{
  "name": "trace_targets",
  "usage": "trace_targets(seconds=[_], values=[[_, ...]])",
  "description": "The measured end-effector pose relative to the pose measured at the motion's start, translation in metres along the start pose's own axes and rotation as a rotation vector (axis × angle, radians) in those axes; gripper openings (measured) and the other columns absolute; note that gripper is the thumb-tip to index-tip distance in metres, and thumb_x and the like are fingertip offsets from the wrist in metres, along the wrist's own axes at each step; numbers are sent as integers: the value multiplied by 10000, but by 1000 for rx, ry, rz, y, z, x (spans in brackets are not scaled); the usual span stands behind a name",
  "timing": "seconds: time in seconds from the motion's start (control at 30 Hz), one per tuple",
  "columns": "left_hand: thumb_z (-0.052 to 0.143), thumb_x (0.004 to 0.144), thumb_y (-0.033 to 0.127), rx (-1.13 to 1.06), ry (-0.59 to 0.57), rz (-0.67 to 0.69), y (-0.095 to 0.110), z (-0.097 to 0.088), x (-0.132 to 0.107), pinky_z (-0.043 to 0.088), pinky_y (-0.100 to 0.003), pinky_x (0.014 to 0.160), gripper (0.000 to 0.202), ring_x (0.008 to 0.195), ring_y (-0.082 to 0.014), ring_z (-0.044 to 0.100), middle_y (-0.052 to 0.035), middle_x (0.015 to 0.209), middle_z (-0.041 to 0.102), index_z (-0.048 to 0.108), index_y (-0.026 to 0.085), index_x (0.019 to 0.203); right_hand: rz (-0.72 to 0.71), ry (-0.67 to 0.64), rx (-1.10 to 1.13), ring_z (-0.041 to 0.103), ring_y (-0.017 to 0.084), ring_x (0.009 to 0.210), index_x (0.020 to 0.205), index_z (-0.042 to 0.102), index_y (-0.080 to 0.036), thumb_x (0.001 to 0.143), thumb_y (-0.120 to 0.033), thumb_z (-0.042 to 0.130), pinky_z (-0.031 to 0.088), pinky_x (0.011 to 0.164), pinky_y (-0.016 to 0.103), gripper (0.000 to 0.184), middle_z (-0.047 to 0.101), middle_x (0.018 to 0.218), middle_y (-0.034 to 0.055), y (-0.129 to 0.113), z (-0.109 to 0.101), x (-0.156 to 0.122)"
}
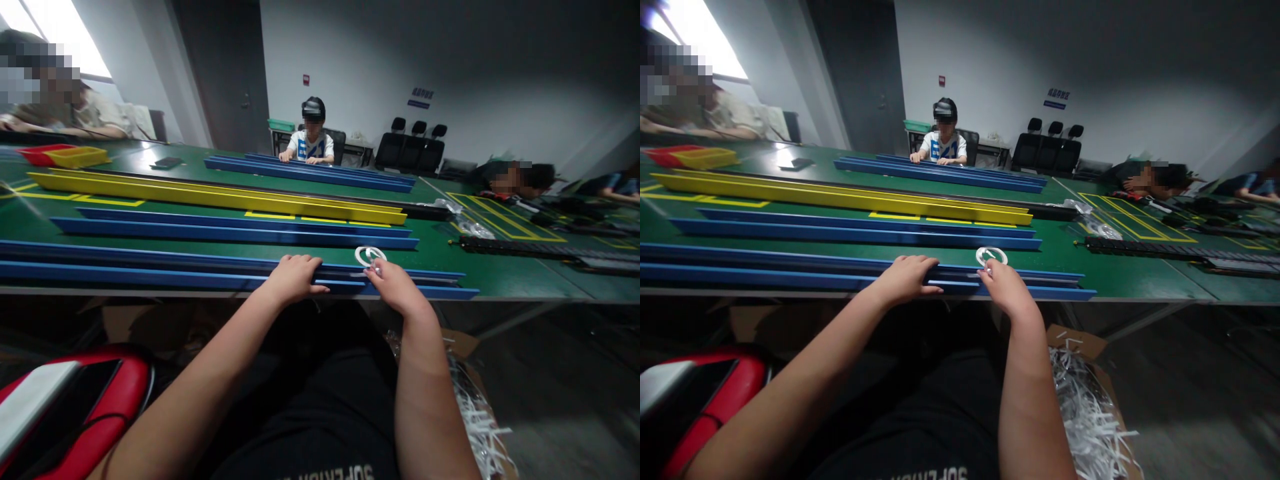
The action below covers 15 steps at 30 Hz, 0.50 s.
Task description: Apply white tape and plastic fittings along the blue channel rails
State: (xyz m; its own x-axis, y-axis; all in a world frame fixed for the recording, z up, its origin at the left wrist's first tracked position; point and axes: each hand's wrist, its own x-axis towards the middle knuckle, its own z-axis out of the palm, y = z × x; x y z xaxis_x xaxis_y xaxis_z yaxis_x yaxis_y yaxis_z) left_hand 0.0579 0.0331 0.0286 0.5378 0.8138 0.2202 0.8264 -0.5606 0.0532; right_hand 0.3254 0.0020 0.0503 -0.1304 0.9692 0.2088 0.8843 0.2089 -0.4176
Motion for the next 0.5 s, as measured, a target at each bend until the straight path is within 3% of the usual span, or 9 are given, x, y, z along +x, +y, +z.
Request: trace_targets(seconds=[0.13, 0.23, 0.5], values=[[563, 780, 725, -4, 55, 33, 38, 6, 16, 408, -396, 890, 659, 1082, -300, 599, -116, 1138, 657, 541, 230, 1215, 13, 18, 2, 482, 141, 605, 753, 555, -207, 869, -414, 592, 276, 572, 268, 240, 595, 676, 2, -1, 1, 1], [596, 753, 727, 14, 69, 15, 54, 9, 26, 426, -395, 853, 651, 1032, -304, 613, -112, 1086, 661, 569, 209, 1146, -13, 11, -8, 459, 136, 596, 703, 523, -209, 855, -395, 605, 260, 570, 268, 254, 566, 647, -8, -1, 0, 2], [558, 738, 775, 9, 100, 35, 40, 8, 21, 440, -376, 825, 673, 988, -288, 635, -94, 1009, 683, 606, 210, 1102, 2, 146, 23, 453, 138, 617, 690, 509, -209, 886, -323, 503, 258, 576, 266, 227, 556, 674, -4, 3, -2, 4]])
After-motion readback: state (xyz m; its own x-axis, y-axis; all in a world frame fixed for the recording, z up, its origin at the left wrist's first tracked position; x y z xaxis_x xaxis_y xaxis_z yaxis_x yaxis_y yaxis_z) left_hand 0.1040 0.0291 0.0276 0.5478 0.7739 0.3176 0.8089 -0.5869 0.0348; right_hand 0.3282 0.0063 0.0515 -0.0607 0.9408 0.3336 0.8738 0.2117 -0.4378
